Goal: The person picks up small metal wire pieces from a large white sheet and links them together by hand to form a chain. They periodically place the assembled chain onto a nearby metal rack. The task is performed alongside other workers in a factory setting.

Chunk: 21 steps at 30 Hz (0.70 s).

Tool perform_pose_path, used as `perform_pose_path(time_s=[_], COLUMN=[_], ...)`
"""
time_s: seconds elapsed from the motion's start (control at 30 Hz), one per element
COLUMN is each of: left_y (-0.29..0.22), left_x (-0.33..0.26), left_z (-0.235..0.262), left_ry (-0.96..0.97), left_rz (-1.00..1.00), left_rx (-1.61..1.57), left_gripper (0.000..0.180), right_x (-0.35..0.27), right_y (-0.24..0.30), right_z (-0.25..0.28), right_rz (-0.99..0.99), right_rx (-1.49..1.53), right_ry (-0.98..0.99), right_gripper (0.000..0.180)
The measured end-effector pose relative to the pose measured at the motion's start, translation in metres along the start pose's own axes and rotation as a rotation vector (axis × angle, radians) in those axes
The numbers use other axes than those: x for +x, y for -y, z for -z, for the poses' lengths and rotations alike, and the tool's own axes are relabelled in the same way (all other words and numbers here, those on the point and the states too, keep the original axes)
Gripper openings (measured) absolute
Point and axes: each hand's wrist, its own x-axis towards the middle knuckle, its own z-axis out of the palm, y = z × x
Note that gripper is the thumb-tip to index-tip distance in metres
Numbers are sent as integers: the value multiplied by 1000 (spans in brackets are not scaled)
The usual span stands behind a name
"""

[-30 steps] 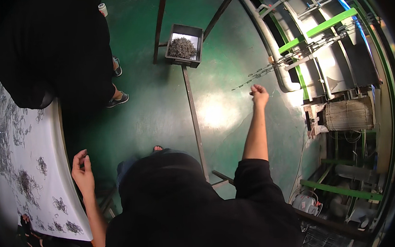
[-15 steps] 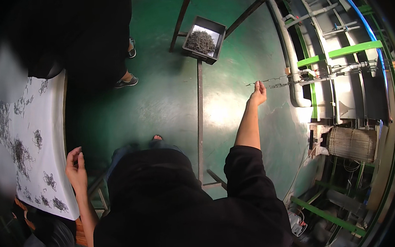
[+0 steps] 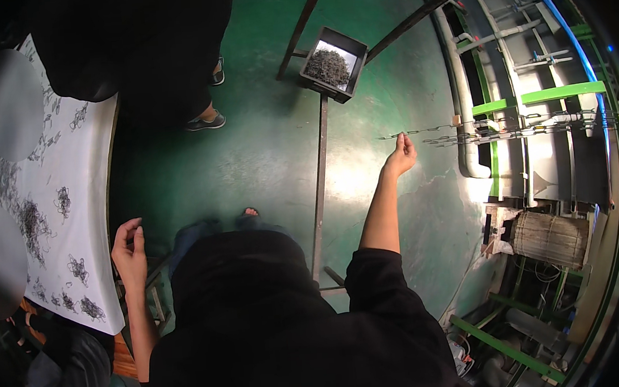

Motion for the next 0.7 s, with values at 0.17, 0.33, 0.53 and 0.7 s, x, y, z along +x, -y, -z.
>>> perform_pose_path(time_s=[0.17,0.33,0.53,0.7], left_y=[6,33,80,144], left_x=[-4,-5,-1,19], left_z=[0,8,55,134], left_ry=[-32,-124,-263,-561], left_rz=[-46,-136,-2,74], left_rx=[19,147,-82,20], left_gripper=[18,18,16,14], right_x=[-19,-80,-193,-300], right_y=[16,71,137,211], right_z=[19,23,-12,-37], right_rz=[182,263,147,132], right_rx=[-96,-203,22,65], right_ry=[94,351,668,937], right_gripper=[19,22,24,17])
